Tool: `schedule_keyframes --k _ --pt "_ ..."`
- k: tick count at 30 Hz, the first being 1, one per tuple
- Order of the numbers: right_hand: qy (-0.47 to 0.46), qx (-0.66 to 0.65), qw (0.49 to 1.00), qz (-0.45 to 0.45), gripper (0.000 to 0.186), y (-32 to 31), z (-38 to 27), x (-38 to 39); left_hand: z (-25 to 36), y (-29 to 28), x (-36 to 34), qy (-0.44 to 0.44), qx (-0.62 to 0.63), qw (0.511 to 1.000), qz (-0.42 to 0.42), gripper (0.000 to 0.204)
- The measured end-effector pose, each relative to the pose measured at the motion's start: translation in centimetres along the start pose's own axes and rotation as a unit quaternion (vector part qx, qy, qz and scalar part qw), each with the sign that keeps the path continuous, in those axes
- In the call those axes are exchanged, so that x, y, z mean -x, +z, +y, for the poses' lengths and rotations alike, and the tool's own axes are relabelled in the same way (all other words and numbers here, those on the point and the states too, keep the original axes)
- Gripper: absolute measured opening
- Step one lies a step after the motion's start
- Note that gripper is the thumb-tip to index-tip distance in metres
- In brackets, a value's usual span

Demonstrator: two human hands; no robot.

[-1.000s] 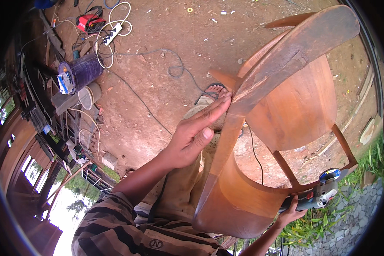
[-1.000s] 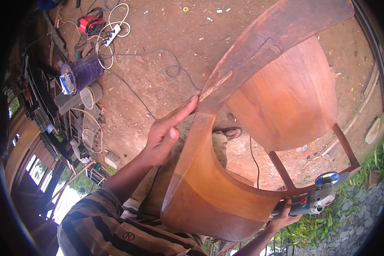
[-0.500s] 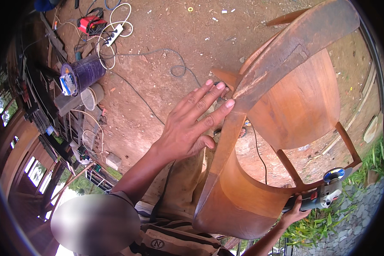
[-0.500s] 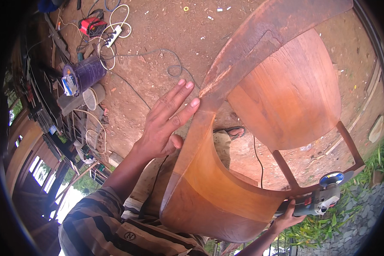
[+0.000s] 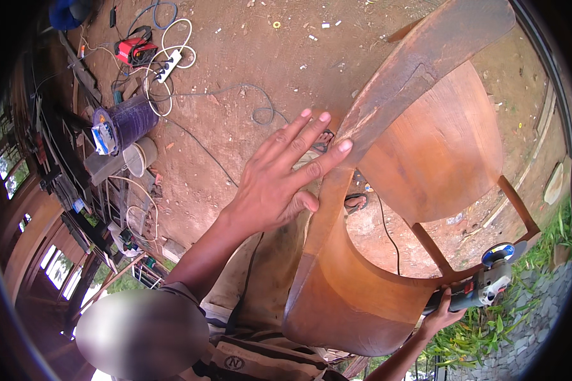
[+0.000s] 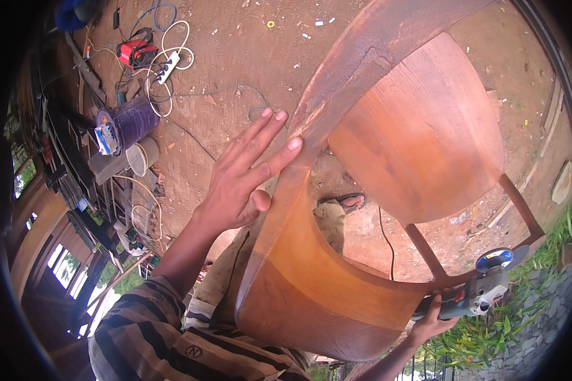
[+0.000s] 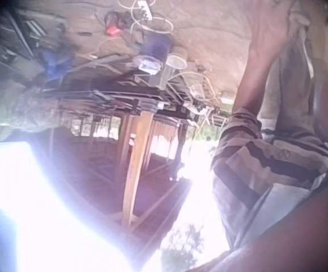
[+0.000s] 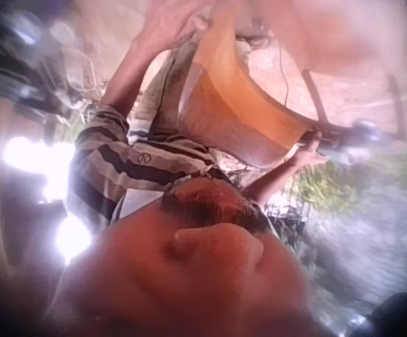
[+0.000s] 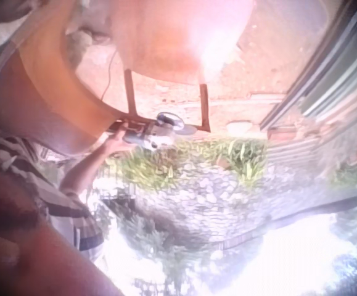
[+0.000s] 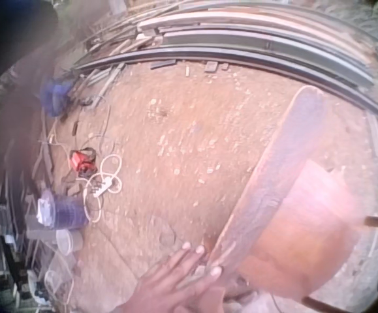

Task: The person uses an angle grinder to sand the legs and frame of a wooden chair. They then switch to sanding by hand with a piece of sandpaper, focusing on the edges and joints of the chair. Another person briefly assists by holding the chair steady.

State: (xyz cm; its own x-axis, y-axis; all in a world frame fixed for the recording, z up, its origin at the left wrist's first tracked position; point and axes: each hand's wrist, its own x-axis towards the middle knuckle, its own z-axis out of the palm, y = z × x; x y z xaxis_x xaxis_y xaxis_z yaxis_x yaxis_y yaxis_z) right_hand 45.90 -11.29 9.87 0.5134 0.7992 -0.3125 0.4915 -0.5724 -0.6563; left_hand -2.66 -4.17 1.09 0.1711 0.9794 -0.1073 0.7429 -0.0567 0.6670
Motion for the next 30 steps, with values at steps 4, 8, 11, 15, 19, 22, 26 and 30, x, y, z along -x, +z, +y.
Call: schedule_keyframes --k 4,8,11,15,19,22,26,30 --pt "0.005 0.009 1.000 0.015 0.062 0.3 0.0 0.1 0.2 -1.4 -2.4 0.025 -0.076 0.997 -0.018 0.078" --pt "0.000 0.032 0.999 0.016 0.063 -0.1 0.6 -0.1 0.5 -2.0 -4.8 0.022 -0.114 0.993 -0.028 0.063" --pt "0.000 0.013 1.000 0.025 0.062 0.1 0.6 -0.1 0.8 -1.8 -6.7 0.020 -0.068 0.997 -0.001 0.067" --pt "-0.008 0.021 0.999 0.025 0.060 -0.2 1.1 -0.3 1.5 -0.7 -9.6 -0.002 0.075 0.995 0.068 0.078" --pt "0.007 0.034 0.999 0.021 0.059 -0.4 1.3 -0.2 2.6 -0.3 -11.4 -0.088 0.173 0.979 0.063 0.080" --pt "0.011 0.023 1.000 0.014 0.059 -0.3 1.5 -0.2 2.4 -0.3 -12.8 -0.136 0.242 0.959 0.048 0.071" --pt "-0.003 0.042 0.999 0.019 0.063 0.8 0.6 0.3 2.4 -0.6 -14.7 -0.182 0.321 0.928 0.049 0.055" --pt "-0.029 0.102 0.993 0.043 0.068 0.7 0.3 0.5 4.3 -1.1 -15.5 -0.256 0.374 0.891 0.033 0.045"
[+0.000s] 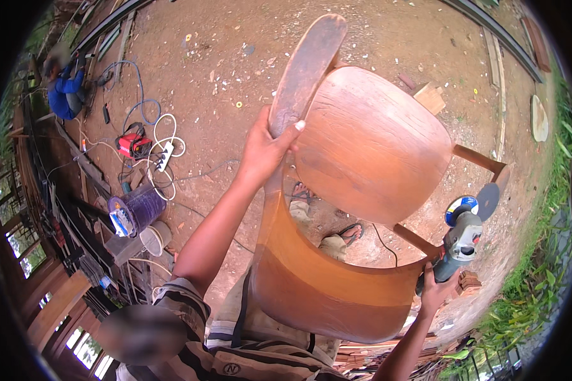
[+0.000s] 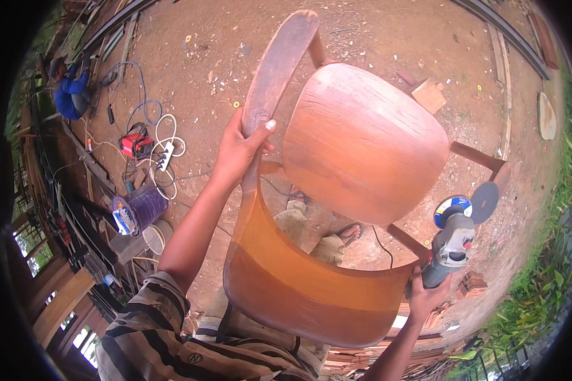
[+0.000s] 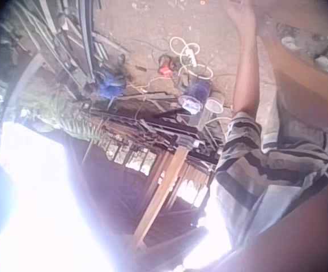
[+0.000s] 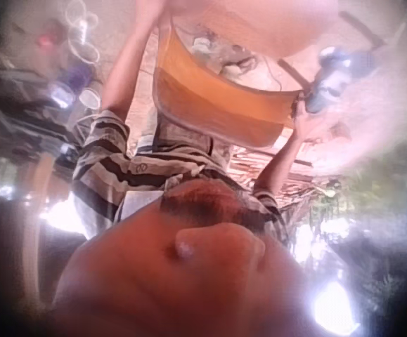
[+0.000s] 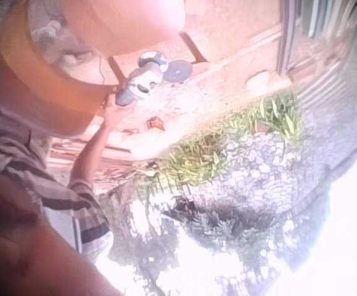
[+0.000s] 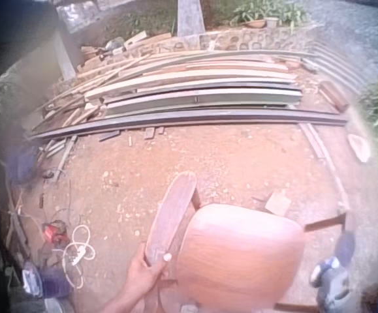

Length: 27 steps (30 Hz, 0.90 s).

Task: The person uses an angle grinder to sand the legs and frame of a wooden chair. They then switch to sanding by hand with a piece of sandpaper, focusing on the edges and joints of the chair. Another person briefly assists by holding the chair steady.

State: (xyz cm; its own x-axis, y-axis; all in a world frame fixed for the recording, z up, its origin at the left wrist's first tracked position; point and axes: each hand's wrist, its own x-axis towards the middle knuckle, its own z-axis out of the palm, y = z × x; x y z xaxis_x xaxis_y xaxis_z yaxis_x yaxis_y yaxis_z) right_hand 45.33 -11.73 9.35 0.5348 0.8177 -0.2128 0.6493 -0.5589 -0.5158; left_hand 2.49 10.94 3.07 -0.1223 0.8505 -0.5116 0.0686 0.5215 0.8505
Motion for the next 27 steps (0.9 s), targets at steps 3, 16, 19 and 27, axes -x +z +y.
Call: schedule_keyframes --k 3,16,19,27 --pt "0.012 -0.055 0.998 -0.028 0.061 0.1 -1.5 -0.9 -1.7 0.3 0.4 0.027 -0.065 0.996 0.050 0.039" --pt "-0.045 -0.087 0.994 -0.041 0.060 -2.8 -1.6 -0.5 -4.1 0.9 -1.2 0.242 -0.362 0.875 0.212 0.070" --pt "-0.037 -0.087 0.994 -0.046 0.059 -3.1 -2.0 0.0 -3.6 1.0 -0.6 0.270 -0.389 0.860 0.192 0.069" --pt "-0.037 -0.112 0.992 -0.050 0.058 -3.1 -1.5 -0.2 -3.6 1.1 -1.2 0.246 -0.460 0.830 0.197 0.070"
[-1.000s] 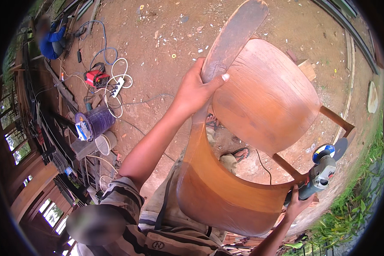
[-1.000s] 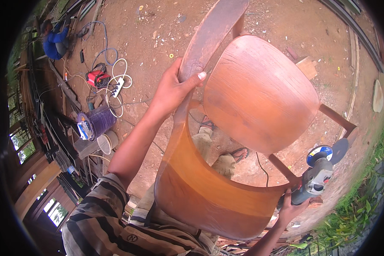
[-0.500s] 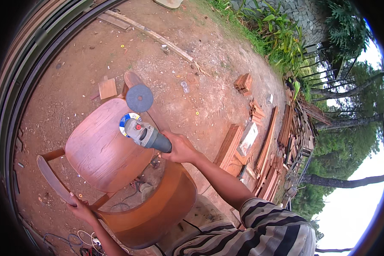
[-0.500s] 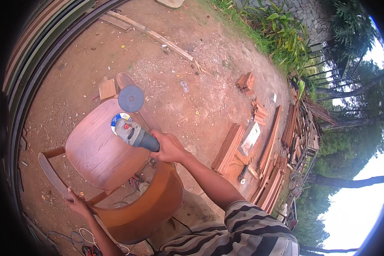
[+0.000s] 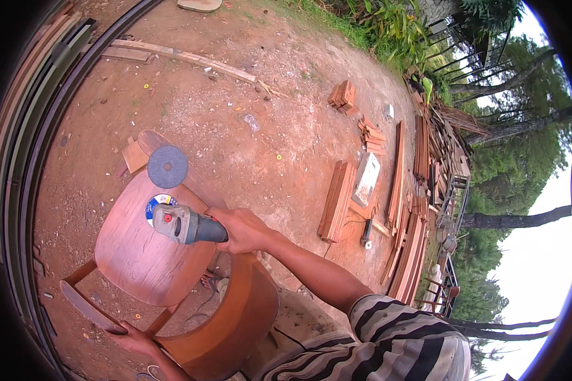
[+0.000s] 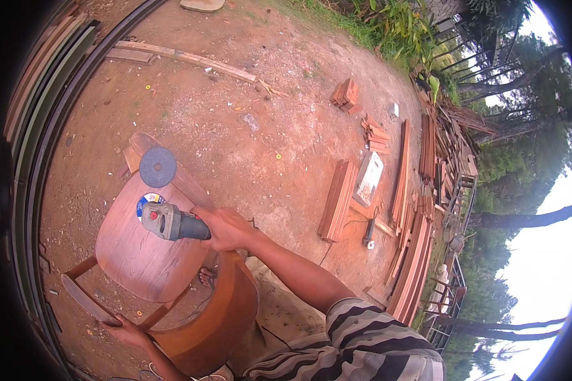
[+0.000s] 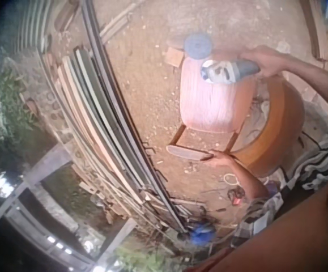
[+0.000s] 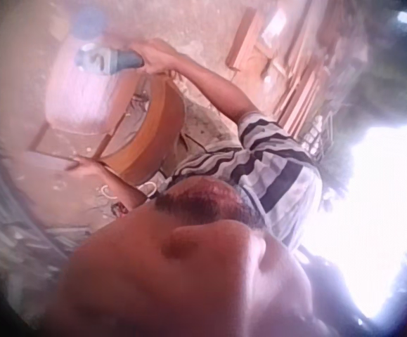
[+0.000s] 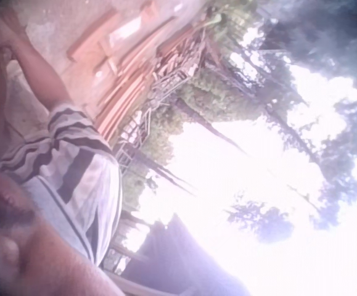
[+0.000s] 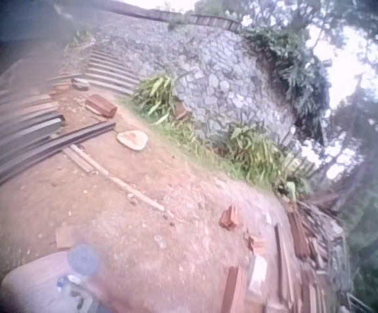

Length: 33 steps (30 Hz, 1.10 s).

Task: The person uses an angle grinder to sand the legs and frame of a wooden chair. They then switch to sanding by hand with a piece of sandpaper, focusing on the edges and joints of the chair. Another person briefly assists by holding the chair steady.

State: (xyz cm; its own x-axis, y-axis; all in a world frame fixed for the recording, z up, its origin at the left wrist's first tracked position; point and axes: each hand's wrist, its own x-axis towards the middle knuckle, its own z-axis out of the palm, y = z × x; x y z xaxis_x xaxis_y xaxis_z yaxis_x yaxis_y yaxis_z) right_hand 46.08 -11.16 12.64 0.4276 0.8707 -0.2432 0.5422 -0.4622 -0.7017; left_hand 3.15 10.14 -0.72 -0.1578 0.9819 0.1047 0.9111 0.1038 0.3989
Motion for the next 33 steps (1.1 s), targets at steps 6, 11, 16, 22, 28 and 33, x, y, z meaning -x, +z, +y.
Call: schedule_keyframes --k 6,11,16,22,28,33 --pt "-0.010 -0.005 1.000 0.025 0.054 0.0 0.5 0.0 1.1 -0.5 -0.1 -0.026 0.006 1.000 0.005 0.072" --pt "-0.017 -0.016 0.999 0.025 0.056 -0.3 0.6 0.1 1.2 -0.8 0.2 0.007 0.025 1.000 0.011 0.075" --pt "0.007 -0.026 1.000 0.001 0.055 -0.4 0.2 -0.1 1.4 -1.1 0.4 0.067 0.021 0.997 0.041 0.072" --pt "0.001 -0.036 0.999 0.001 0.055 -0.3 0.3 -0.1 0.9 -1.0 0.2 0.056 0.010 0.998 0.022 0.070" --pt "0.002 -0.027 1.000 0.004 0.060 -0.6 1.4 0.4 -0.8 0.2 0.2 0.084 0.070 0.994 0.007 0.071" --pt "0.000 -0.017 1.000 -0.012 0.063 -1.1 1.1 -0.4 1.0 -0.6 1.4 0.046 0.065 0.997 -0.012 0.077"
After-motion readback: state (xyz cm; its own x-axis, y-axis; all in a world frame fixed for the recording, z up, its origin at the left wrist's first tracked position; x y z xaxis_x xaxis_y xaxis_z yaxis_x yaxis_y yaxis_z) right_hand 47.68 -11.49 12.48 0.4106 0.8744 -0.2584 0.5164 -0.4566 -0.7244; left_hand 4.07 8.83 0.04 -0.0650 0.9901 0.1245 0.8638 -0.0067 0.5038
